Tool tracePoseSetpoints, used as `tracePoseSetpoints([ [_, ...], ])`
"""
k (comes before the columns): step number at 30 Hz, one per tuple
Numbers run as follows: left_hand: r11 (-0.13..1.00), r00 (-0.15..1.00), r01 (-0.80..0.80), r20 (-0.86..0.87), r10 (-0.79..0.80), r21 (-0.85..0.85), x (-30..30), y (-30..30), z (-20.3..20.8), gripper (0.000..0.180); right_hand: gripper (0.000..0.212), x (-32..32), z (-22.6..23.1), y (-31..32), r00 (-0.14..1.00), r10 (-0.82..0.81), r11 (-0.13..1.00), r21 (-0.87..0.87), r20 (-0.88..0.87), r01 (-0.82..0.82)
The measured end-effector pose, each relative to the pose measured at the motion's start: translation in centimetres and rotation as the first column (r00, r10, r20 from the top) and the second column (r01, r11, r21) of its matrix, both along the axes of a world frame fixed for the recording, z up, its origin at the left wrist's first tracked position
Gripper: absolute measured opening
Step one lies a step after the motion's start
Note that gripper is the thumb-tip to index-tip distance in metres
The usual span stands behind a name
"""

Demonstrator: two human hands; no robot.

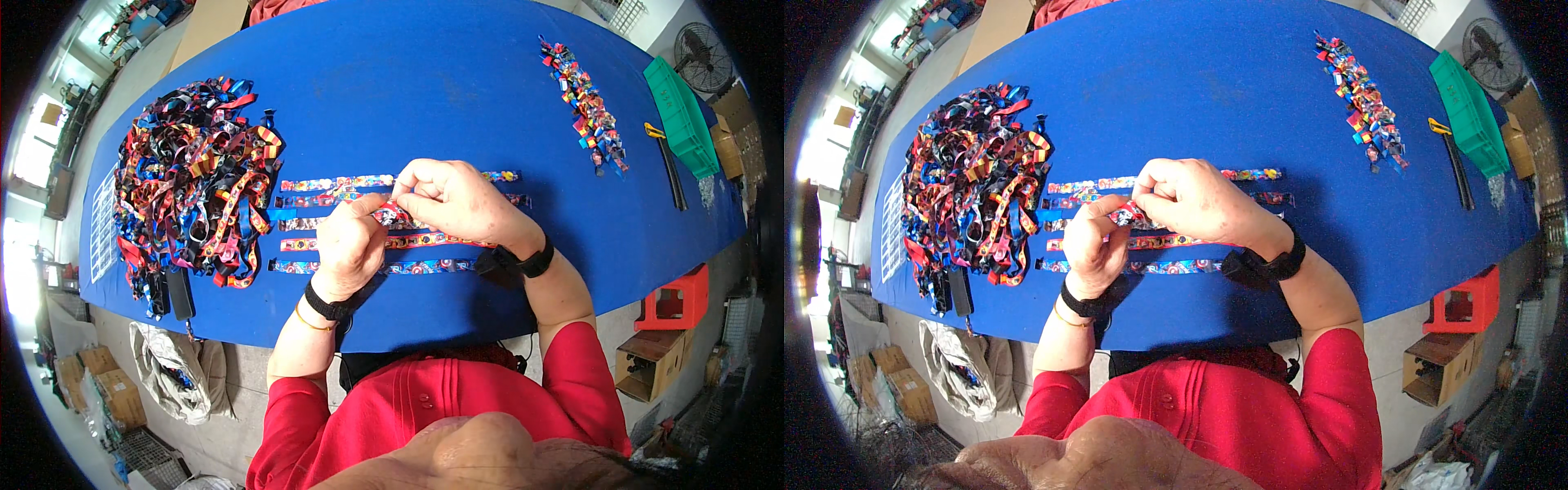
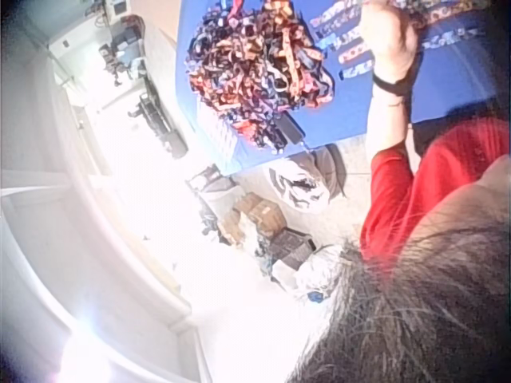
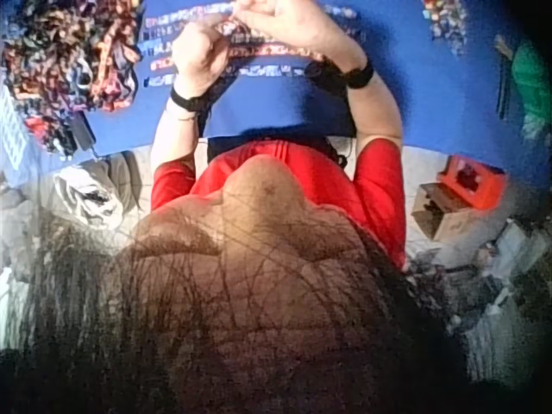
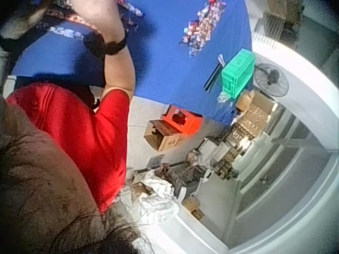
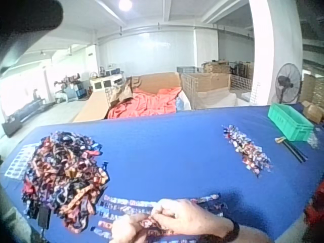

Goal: Sorting a pile of printed lanyards and attaching metal or plastic clips to them on a workbench.

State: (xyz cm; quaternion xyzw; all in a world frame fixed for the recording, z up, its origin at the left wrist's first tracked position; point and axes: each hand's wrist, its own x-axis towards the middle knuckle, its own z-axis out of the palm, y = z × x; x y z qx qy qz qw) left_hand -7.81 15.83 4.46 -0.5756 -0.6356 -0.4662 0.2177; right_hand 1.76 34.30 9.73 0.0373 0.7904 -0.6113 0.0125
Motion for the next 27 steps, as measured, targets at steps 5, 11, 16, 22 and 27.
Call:
tracePoseSetpoints([
  [5, 0.999, 0.996, 0.04, 0.08, -0.041, 0.012, 0.1, 0.2, -0.1, 0.026, 0.01, -0.2, -0.6, 0.3, 1.0, 0.007, 0.999, 0.045, -0.023, -0.006],
  [11, 0.997, 0.997, 0.081, 0.001, -0.081, 0.018, 0.0, 0.1, 0.0, 0.029, 0.014, -0.7, -2.2, 0.9, 0.997, 0.07, 0.99, -0.123, -0.037, -0.074],
  [16, 0.997, 0.997, 0.072, -0.009, -0.072, -0.033, 0.2, -0.2, 0.0, 0.029, 0.012, -0.7, -1.4, 1.5, 0.985, 0.159, 0.967, -0.212, 0.063, -0.142],
  [22, 0.995, 0.996, 0.084, -0.007, -0.084, -0.058, 0.2, 0.0, 0.4, 0.027, 0.01, -0.5, -0.3, 1.3, 0.973, 0.146, 0.984, -0.13, 0.176, -0.124],
  [27, 0.992, 0.994, 0.108, 0.002, -0.108, -0.059, 0.3, 0.1, 0.4, 0.026, 0.004, -0.3, 0.3, 1.2, 0.975, 0.182, 0.977, -0.136, 0.127, -0.165],
])
